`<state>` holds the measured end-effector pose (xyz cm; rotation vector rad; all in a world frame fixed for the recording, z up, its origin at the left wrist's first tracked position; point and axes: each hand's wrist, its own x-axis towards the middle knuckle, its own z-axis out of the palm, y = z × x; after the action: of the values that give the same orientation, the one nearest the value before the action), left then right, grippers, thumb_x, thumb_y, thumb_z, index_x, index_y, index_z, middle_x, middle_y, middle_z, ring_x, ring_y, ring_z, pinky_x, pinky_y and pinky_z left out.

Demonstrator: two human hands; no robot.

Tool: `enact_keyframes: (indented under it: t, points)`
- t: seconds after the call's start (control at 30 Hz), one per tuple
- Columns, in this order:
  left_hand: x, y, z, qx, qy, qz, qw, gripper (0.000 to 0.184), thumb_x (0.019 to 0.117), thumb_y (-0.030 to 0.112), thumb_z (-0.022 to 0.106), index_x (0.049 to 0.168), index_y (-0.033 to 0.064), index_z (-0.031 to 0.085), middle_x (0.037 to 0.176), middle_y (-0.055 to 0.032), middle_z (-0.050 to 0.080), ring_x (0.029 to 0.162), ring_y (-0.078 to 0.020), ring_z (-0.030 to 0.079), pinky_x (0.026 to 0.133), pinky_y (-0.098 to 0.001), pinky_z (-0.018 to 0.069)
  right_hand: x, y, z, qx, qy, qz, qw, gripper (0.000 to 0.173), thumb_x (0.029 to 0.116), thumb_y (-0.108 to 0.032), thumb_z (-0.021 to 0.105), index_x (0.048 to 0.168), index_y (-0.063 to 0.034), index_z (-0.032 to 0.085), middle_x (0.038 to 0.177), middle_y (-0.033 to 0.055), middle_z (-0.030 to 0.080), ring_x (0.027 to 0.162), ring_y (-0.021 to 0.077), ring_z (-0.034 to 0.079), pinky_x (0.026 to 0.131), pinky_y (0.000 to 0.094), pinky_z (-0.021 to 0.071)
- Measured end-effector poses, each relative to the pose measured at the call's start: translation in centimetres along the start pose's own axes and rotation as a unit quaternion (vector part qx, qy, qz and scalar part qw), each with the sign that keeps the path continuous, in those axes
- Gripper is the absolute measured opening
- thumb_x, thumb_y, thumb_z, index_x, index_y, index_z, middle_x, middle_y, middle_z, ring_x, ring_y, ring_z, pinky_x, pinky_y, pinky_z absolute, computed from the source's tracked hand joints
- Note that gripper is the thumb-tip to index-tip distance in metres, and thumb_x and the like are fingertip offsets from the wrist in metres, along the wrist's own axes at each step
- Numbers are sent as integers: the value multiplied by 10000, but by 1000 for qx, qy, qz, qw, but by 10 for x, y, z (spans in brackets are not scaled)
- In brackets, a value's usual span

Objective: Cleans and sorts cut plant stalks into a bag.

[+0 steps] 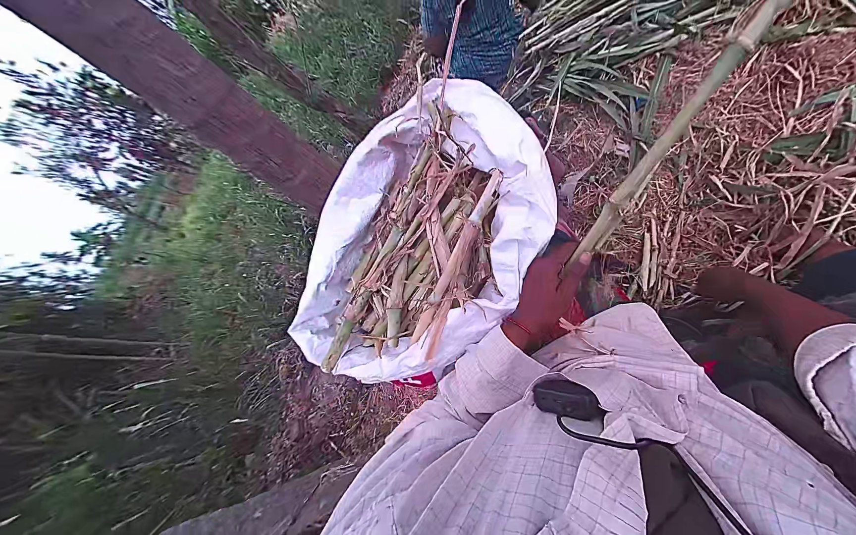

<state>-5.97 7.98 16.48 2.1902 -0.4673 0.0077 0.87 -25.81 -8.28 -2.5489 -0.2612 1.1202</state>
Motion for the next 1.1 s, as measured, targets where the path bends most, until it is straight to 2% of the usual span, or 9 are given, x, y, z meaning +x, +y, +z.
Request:
enact_keyframes:
  t: [0.07,0.17,0.27,0.4,0.5,0.57,0.67,0.8,1.1]
  points:
    - [-13,29,-39,56,16,85,995,350,1066,229,482,1139,-47,685,712,-61,636,580,-119,593,563,-308,547,-1,-9,-7,59,57,-55,995,367,1067,-269,572,1116,71,704,1126,325,680,1117,509,636,973,713,443]
    - [-38,74,-92,93,30,143,985,393,1074,316,523,1165,-25,695,773,-33,666,616,-42,592,577,-231,539,-8,-29,-13,108,64,-82,989,359,1079,-274,553,1194,37,689,1137,302,683,1097,479,645,976,687,451]
    - [-62,94,-145,241,122,207,940,475,1083,430,488,1240,22,673,854,-48,681,701,-29,618,652,-207,544,-11,-33,-14,76,48,-88,992,381,1082,-286,546,1142,62,693,1116,314,678,1086,486,641,967,681,449]
    - [-96,77,-218,515,279,215,781,518,1107,401,388,1337,6,633,852,-216,681,717,-284,660,656,-413,533,-18,-32,-17,69,27,-59,995,391,1082,-268,547,1171,90,679,1165,343,656,1122,502,621,987,681,429]
    - [-129,60,-256,601,280,163,731,443,1103,353,419,1387,90,635,898,-245,685,764,-379,670,665,-487,519,-20,-30,-20,58,27,-50,997,380,1084,-252,538,1148,96,676,1147,342,655,1081,490,630,960,666,442]
    - [-151,51,-268,634,238,95,730,414,1097,337,439,1404,149,642,890,-242,688,746,-406,673,630,-527,505,-19,-30,-20,55,28,-50,997,375,1083,-254,541,1141,88,684,1143,339,660,1089,490,632,961,665,446]
    - [-170,38,-262,624,153,-62,764,409,1095,376,451,1423,208,628,935,-239,695,802,-450,686,648,-617,501,-18,-31,-18,54,25,-51,997,373,1084,-248,541,1132,89,693,1138,341,663,1099,496,630,962,672,446]
    - [-172,20,-252,514,121,-249,812,448,1091,446,454,1456,229,596,1171,-245,704,1085,-498,663,891,-727,480,-11,-33,-17,53,19,-45,997,388,1089,-264,529,1131,90,681,1073,326,667,1002,475,645,914,651,467]
    - [-154,19,-260,550,219,-260,763,422,1097,395,450,1451,215,594,1225,-300,644,1165,-525,598,916,-711,461,5,-18,-8,44,66,-55,995,350,1058,-288,589,1029,34,724,1006,284,698,989,470,669,900,680,486]
